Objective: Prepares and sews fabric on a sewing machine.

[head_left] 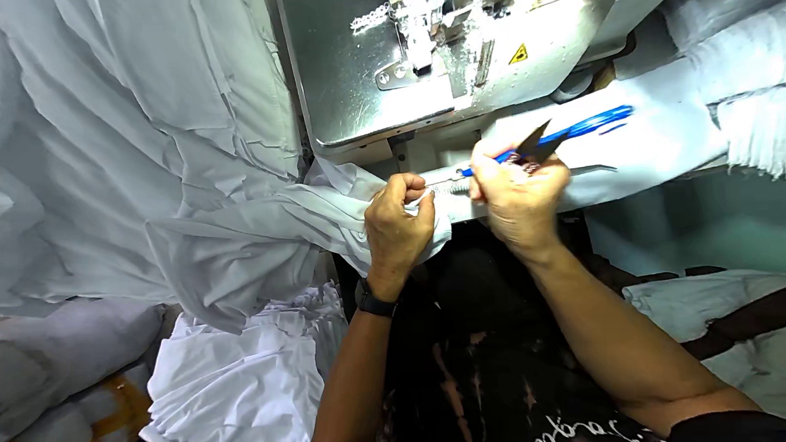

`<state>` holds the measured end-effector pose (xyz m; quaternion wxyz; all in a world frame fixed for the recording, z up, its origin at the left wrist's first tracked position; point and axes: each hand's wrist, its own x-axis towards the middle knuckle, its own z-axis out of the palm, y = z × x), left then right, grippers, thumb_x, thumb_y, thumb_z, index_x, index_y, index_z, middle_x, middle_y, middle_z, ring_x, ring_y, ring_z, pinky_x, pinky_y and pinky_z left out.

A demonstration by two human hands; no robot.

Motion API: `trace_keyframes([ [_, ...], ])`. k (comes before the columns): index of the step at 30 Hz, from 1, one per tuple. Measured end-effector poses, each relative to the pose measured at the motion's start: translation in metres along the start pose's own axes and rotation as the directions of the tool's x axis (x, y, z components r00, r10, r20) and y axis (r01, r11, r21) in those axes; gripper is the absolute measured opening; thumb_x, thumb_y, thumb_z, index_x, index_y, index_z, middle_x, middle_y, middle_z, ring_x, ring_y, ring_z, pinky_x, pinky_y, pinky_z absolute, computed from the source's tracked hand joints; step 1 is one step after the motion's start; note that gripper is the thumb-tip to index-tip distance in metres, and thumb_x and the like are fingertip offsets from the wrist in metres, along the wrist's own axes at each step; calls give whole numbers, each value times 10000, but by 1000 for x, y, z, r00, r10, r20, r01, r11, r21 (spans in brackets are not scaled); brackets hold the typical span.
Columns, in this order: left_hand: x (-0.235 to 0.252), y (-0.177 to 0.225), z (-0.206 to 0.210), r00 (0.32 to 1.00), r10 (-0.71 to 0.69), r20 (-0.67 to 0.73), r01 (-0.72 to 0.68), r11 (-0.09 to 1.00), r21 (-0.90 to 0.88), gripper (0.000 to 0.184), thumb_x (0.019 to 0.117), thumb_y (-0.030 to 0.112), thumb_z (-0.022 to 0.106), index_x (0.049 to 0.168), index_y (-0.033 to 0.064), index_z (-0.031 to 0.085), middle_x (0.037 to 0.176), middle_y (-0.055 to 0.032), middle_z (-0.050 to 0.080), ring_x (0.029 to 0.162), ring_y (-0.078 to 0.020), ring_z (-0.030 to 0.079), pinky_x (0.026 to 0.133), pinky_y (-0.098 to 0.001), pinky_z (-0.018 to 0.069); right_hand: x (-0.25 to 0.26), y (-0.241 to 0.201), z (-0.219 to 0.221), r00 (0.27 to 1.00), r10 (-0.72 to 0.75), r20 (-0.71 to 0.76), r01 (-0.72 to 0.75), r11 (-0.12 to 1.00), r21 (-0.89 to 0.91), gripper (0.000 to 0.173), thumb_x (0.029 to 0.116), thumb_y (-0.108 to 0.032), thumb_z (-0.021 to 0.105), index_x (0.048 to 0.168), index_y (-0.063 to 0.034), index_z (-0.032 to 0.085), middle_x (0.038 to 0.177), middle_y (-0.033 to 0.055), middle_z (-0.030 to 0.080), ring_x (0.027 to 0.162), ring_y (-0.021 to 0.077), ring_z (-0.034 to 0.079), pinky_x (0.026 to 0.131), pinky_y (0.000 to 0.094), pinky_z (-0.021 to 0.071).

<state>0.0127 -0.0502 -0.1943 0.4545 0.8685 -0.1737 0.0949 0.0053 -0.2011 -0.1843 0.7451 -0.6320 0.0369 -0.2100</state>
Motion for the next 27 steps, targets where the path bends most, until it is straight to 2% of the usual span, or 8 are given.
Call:
trace_keyframes([
  [3, 22, 8, -37, 976, 99, 192, -89, 994, -62, 131, 907, -29, 675, 1037, -33, 698, 959, -117, 668, 837, -124, 661, 752, -230, 565, 21, -28, -60, 948, -74, 310, 255, 761, -597, 189, 933, -38, 659, 1115, 10, 647, 930, 55, 644, 726, 42, 588, 657, 173, 512],
  [5, 43, 20, -70, 926, 197, 322, -195, 980, -39, 102, 892, -33, 706, 993, -36, 714, 1001, -130, 651, 899, -139, 650, 791, -229, 551, 39, -48, -94, 887, 111, 447, 368, 413, -833, 190, 954, -30, 631, 1126, 45, 656, 994, 238, 675, 793, 378, 671, 665, 525, 537],
  [9, 69, 51, -125, 811, 242, 533, -365, 921, 137, 154, 859, -7, 764, 971, -19, 660, 963, -140, 615, 813, -191, 641, 687, -282, 556, 67, -61, -108, 861, 431, 270, 227, 150, -962, 199, 966, -51, 703, 1146, 28, 726, 1093, 353, 634, 960, 607, 613, 732, 772, 426],
  [12, 79, 59, -141, 771, 236, 592, -427, 881, 205, 13, 920, 20, 685, 911, 17, 694, 854, -98, 586, 744, -197, 601, 647, -307, 509, 56, -58, -98, 889, 121, 442, 385, 324, -864, 223, 979, -88, 673, 1150, 51, 702, 1092, 316, 630, 906, 507, 649, 754, 658, 511],
  [15, 82, 62, -147, 749, 282, 600, -497, 838, 227, 118, 949, 74, 641, 909, 92, 750, 857, -44, 564, 709, -123, 575, 589, -240, 493, 43, -60, -33, 786, -325, 525, 592, 641, -489, 192, 969, -156, 660, 988, 15, 745, 962, 141, 683, 895, 185, 656, 812, 292, 553],
  [19, 80, 76, -172, 785, 280, 552, -514, 793, 328, 156, 993, 146, 602, 964, 117, 752, 900, -12, 570, 742, -67, 572, 614, -190, 495, 23, -50, 38, 684, -367, 631, 576, 802, -158, 131, 922, -138, 729, 974, -17, 736, 976, 91, 655, 798, 100, 638, 673, 228, 555],
  [24, 68, 23, -214, 670, 0, 743, -386, 854, 349, 150, 990, 167, 613, 966, 67, 723, 936, -106, 690, 844, -276, 704, 701, -487, 589, 34, -89, 67, 618, -245, 747, 445, 892, -75, 139, 970, -136, 634, 913, -32, 705, 750, 13, 643, 675, 44, 579, 614, 195, 476],
  [27, 94, 1, -262, 722, -30, 691, -85, 988, 131, 154, 993, 279, 612, 954, 200, 739, 1238, 76, 699, 1098, -37, 667, 925, -251, 561, 35, -108, 93, 618, -234, 751, 333, 943, 20, 156, 972, -113, 616, 865, -13, 671, 663, 0, 568, 593, 13, 505, 540, 163, 402],
])
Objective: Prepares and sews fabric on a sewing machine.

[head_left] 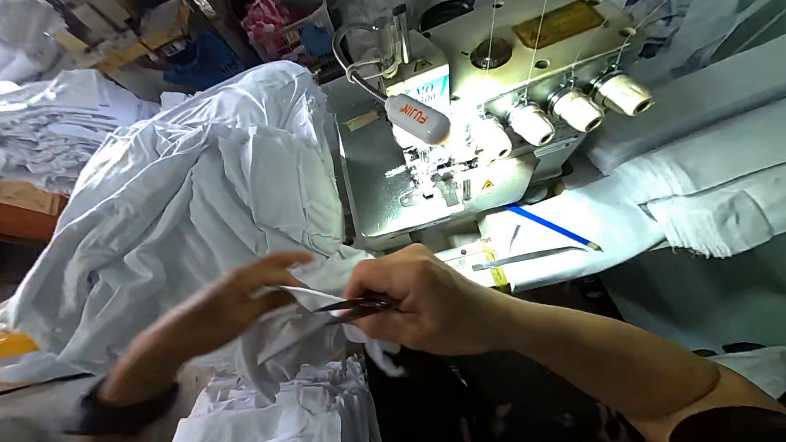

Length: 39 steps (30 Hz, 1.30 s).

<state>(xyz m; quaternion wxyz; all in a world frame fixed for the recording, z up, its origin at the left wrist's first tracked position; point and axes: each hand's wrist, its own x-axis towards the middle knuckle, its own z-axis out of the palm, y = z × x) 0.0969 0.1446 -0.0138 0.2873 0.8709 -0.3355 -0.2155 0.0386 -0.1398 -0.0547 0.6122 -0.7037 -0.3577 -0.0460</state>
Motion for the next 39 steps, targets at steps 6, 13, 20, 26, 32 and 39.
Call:
trace_keyframes([
  [6, 19, 3, -127, 881, 306, -361, -254, 949, 184, 143, 1041, 220, 596, 1093, 154, 712, 996, 150, 693, 870, 111, 612, 787, -101, 495, 44, -19, 14, 950, 58, -306, 11, 976, 217, 97, 976, -13, 592, 881, 3, 588, 643, -3, 519, 520, -6, 475, 475, 130, 404],
  [13, 155, 59, -36, 903, 234, -360, -98, 929, 358, 275, 970, 203, 637, 964, -64, 700, 902, -160, 694, 842, -144, 641, 822, -350, 512, -47, 41, 2, 773, 306, -556, -255, 952, 169, 58, 965, -95, 660, 909, -94, 647, 662, -57, 598, 509, -10, 529, 468, 158, 469],
  [20, 192, 25, 28, 967, 47, -251, -26, 996, 86, 108, 923, 126, 697, 875, 31, 714, 914, -50, 640, 857, -91, 576, 811, -305, 466, -99, 73, -3, 648, 496, -578, -440, 863, 248, 99, 955, -148, 688, 876, -105, 647, 640, -74, 590, 493, -13, 534, 471, 152, 476],
  [26, 203, 32, 53, 914, -13, -405, 38, 998, 53, 140, 914, 178, 682, 891, 48, 727, 1014, -77, 676, 1016, -181, 619, 954, -505, 414, -101, 71, -1, 659, 422, -623, -380, 901, 209, 65, 918, -95, 685, 861, -93, 653, 651, -87, 585, 515, -41, 530, 478, 131, 474],
  [32, 213, 39, 52, 902, -59, -427, 63, 998, -5, 70, 862, 119, 745, 913, 81, 717, 953, -8, 703, 967, -86, 626, 938, -431, 426, -99, 73, -4, 672, 420, -611, -368, 904, 216, 82, 914, -109, 691, 841, -95, 655, 640, -81, 580, 508, -36, 525, 473, 129, 461],
  [39, 215, 33, 56, 874, -12, -486, 7, 1000, -12, 156, 819, 102, 747, 967, 61, 719, 954, -19, 717, 955, -81, 646, 930, -413, 447, -96, 74, 1, 673, 429, -603, -370, 901, 228, 69, 907, -97, 693, 849, -89, 656, 649, -81, 588, 514, -44, 527, 476, 122, 464],
])
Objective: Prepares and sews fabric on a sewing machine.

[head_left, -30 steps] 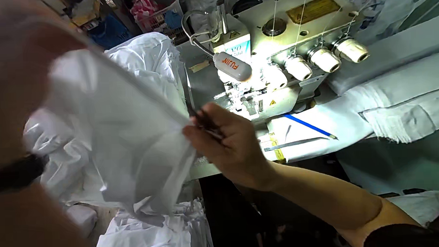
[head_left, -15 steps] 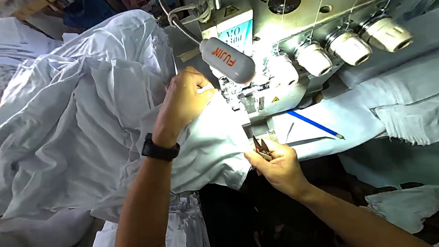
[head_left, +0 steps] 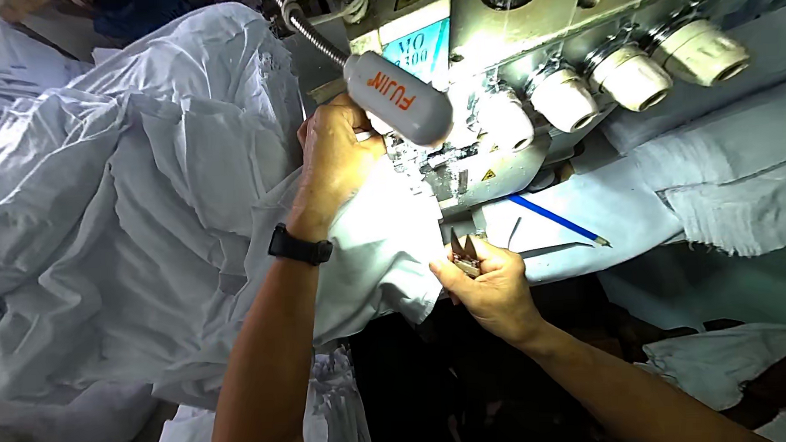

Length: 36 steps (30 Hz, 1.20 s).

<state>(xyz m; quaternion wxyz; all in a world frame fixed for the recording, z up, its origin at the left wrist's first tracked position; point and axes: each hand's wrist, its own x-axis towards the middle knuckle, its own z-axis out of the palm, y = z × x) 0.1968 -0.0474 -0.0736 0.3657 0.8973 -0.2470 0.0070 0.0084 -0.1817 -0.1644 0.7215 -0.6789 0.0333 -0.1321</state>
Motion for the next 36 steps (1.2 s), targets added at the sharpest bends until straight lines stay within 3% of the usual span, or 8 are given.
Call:
trace_keyframes([
  [4, -35, 1, -19, 996, 6, 95, -4, 1000, -19, 404, 916, 94, 734, 1285, 31, 584, 1120, -123, 671, 961, -174, 667, 823, -403, 573, 8, -3, -27, 988, -80, 135, 89, 994, -63, 210, 985, -151, 654, 822, -21, 675, 677, -14, 614, 593, -17, 551, 560, 151, 471],
  [8, -54, -22, -46, 984, 176, 11, -177, 982, 72, 403, 945, 293, 685, 1252, 33, 655, 1253, -118, 669, 1180, -154, 631, 1006, -399, 531, 38, -54, -112, 968, -246, -46, 212, 904, -371, 252, 1021, -192, 617, 826, -38, 659, 672, -68, 592, 611, -72, 550, 591, 113, 490],
  [11, -84, -29, -76, 966, 258, 22, -258, 966, -17, 229, 992, 258, 661, 1165, 118, 713, 1294, -4, 662, 1267, -87, 572, 1093, -314, 462, 82, -101, -173, 939, -221, -264, -39, 695, -718, 359, 1039, -251, 594, 894, 71, 661, 714, 70, 629, 630, 56, 557, 630, 263, 483],
  [16, -116, 13, -89, 950, 313, 14, -304, 931, -202, 178, 980, 160, 673, 1145, 181, 736, 1300, 88, 652, 1258, -59, 570, 1070, -271, 476, 191, -101, -231, 953, -13, -302, -259, 480, -838, 320, 1049, -155, 558, 1103, 145, 655, 1042, 327, 658, 997, 446, 636, 897, 598, 470],
  [19, -129, 27, -94, 947, 320, 10, -310, 924, -226, 156, 972, 114, 669, 1111, 98, 738, 1295, 27, 654, 1239, -90, 581, 1059, -295, 486, 234, -85, -244, 942, 91, -323, -334, 352, -874, 310, 1052, -120, 522, 1178, 137, 642, 1219, 357, 624, 1213, 506, 583, 1010, 650, 432],
  [24, -135, 30, -92, 949, 312, 49, -293, 928, -229, 135, 966, 104, 676, 1081, 90, 745, 1286, 25, 655, 1241, -82, 579, 1063, -289, 489, 252, -73, -239, 926, 206, -317, -353, 170, -920, 308, 1033, -87, 540, 1207, 159, 604, 1345, 366, 555, 1308, 528, 515, 1008, 688, 427],
  [32, -135, 36, -87, 950, 311, 30, -297, 928, -227, 145, 988, 139, 660, 1101, 167, 747, 1259, 95, 669, 1221, -42, 593, 1022, -228, 508, 223, -108, -232, 968, -2, -252, -247, 202, -948, 331, 1064, -160, 513, 1155, 122, 660, 1224, 376, 620, 1231, 556, 558, 974, 704, 419],
  [36, -138, 51, -68, 943, 333, -18, -326, 910, -257, 137, 1008, 197, 645, 1109, 223, 735, 1242, 144, 675, 1199, -20, 613, 1016, -214, 516, 195, -127, -231, 941, -149, -304, -215, 429, -877, 373, 1051, -220, 545, 1124, 127, 660, 1110, 337, 657, 1083, 470, 631, 929, 644, 453],
])
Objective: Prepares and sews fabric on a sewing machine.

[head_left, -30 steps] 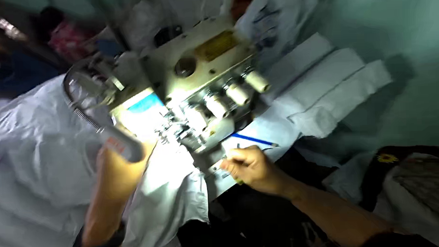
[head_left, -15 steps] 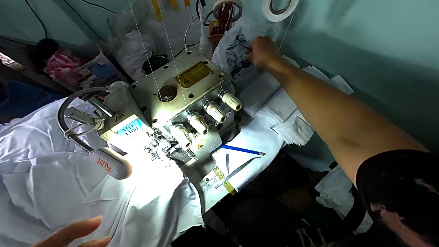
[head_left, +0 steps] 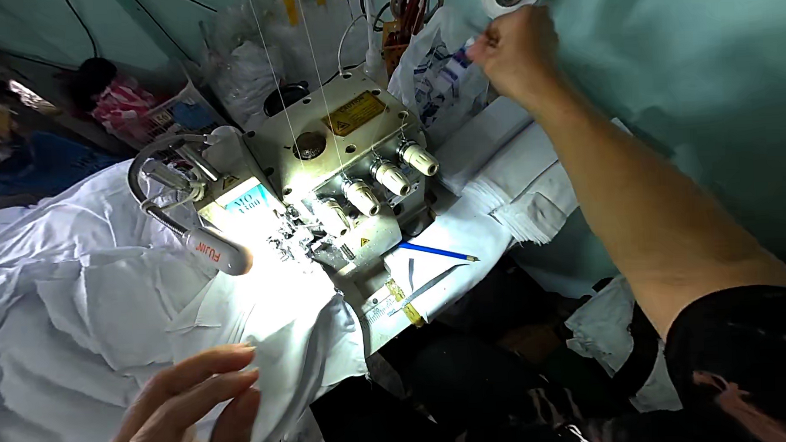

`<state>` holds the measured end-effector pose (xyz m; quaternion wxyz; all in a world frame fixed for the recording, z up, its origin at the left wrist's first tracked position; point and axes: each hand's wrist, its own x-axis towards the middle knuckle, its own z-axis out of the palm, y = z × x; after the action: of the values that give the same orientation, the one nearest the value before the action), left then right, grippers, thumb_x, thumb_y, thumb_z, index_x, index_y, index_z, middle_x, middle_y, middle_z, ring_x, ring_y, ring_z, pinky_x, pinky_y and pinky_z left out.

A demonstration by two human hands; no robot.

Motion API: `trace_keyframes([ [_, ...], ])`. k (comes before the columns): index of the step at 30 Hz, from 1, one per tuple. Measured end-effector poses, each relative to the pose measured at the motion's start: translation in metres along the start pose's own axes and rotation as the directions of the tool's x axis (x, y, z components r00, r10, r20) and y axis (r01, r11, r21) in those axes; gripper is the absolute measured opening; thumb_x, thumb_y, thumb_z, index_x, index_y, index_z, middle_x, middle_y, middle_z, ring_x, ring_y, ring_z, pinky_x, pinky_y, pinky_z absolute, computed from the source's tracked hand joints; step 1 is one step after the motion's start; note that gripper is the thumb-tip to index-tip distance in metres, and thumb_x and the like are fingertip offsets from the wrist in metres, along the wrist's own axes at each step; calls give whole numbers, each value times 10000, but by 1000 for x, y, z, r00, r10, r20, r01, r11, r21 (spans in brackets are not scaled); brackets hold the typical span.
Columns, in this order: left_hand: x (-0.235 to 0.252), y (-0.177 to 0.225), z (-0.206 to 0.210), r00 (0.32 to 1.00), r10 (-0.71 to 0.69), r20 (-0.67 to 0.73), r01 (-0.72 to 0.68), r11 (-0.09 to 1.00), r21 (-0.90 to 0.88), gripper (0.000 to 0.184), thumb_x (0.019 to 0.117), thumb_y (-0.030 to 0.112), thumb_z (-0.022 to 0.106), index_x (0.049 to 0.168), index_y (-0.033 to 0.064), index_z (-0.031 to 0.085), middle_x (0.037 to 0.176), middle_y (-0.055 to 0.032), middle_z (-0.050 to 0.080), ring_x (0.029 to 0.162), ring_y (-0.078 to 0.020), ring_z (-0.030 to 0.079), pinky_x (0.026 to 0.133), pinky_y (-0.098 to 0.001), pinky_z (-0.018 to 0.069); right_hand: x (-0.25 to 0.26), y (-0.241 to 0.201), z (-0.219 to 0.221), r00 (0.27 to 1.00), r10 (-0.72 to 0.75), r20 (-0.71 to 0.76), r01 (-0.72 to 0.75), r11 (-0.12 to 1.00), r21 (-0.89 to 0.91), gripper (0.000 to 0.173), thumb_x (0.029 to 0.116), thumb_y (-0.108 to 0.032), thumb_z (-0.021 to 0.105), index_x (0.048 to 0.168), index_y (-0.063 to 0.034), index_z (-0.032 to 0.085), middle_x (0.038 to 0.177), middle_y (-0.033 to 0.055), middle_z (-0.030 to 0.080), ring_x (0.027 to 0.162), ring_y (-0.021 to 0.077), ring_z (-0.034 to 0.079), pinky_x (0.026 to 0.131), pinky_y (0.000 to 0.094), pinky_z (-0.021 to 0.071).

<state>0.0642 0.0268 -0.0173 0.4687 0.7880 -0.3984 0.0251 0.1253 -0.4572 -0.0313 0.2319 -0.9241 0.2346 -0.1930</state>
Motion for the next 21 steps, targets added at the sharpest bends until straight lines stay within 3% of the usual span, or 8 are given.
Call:
trace_keyframes([
  [3, 0, 0, 43, 999, -10, -38, 6, 994, -107, 143, 1009, 182, 627, 1108, 185, 730, 1172, 91, 708, 1127, -60, 658, 973, -245, 553, -51, 0, -13, 989, 8, -146, 37, 953, 302, 224, 963, -187, 632, 974, 33, 669, 833, 41, 621, 696, 50, 556, 678, 249, 488],
  [5, -2, -7, 86, 995, -68, -75, 48, 969, -243, 153, 991, 145, 638, 1089, 105, 748, 1142, -4, 739, 1108, -146, 690, 968, -337, 580, -115, -14, -15, 1000, 16, -16, -5, 853, 523, 77, 942, -120, 656, 893, -63, 639, 733, -102, 584, 599, -52, 520, 584, 157, 474],
  [7, -2, -14, 121, 987, -148, -67, 117, 933, -340, 150, 999, 176, 633, 1063, 87, 735, 1242, -35, 712, 1215, -162, 651, 1021, -365, 556, -179, -26, 3, 987, -76, 138, -45, 705, 708, 148, 904, -75, 648, 802, -181, 645, 681, -152, 628, 558, -62, 542, 520, 142, 476],
  [9, 1, -14, 138, 970, -238, -54, 194, 887, -418, 144, 994, 164, 616, 1047, 61, 702, 1316, -48, 681, 1253, -133, 624, 1015, -336, 545, -228, -36, 29, 956, -181, 229, -87, 573, 815, 154, 898, -78, 673, 794, -184, 716, 666, -118, 635, 508, -44, 512, 448, 134, 432],
  [11, -3, -14, 145, 938, -347, -5, 297, 813, -501, 110, 959, 117, 645, 1062, 86, 623, 1215, -8, 712, 1095, -64, 673, 894, -266, 568, -255, -50, 49, 939, -224, 262, -126, 486, 865, 140, 902, -53, 677, 813, -146, 732, 684, -96, 643, 528, -31, 529, 469, 136, 452],
  [14, -21, -15, 143, 903, -430, -2, 349, 736, -580, 255, 865, -59, 732, 980, 103, 572, 857, 4, 709, 741, -64, 689, 680, -239, 595, -266, -64, 63, 897, -304, 321, -141, 491, 860, 118, 920, -62, 680, 819, -107, 720, 654, -77, 626, 520, -27, 523, 468, 131, 437],
  [19, -45, -13, 124, 936, -329, -125, 277, 907, -318, 252, 841, -54, 745, 963, 72, 564, 856, -10, 688, 777, -74, 684, 716, -252, 596, -263, -80, 69, 824, -375, 426, -138, 595, 792, 110, 931, -104, 692, 824, -121, 710, 578, -76, 545, 438, -15, 427, 389, 143, 335],
  [21, -49, -14, 121, 963, -175, -205, 173, 985, -28, 313, 814, 80, 827, 1035, 40, 609, 1058, -58, 687, 1015, -119, 669, 915, -315, 563, -265, -88, 71, 821, -329, 466, -229, 558, 798, 129, 928, -101, 685, 804, -129, 707, 567, -67, 547, 426, -1, 424, 384, 152, 339],
])
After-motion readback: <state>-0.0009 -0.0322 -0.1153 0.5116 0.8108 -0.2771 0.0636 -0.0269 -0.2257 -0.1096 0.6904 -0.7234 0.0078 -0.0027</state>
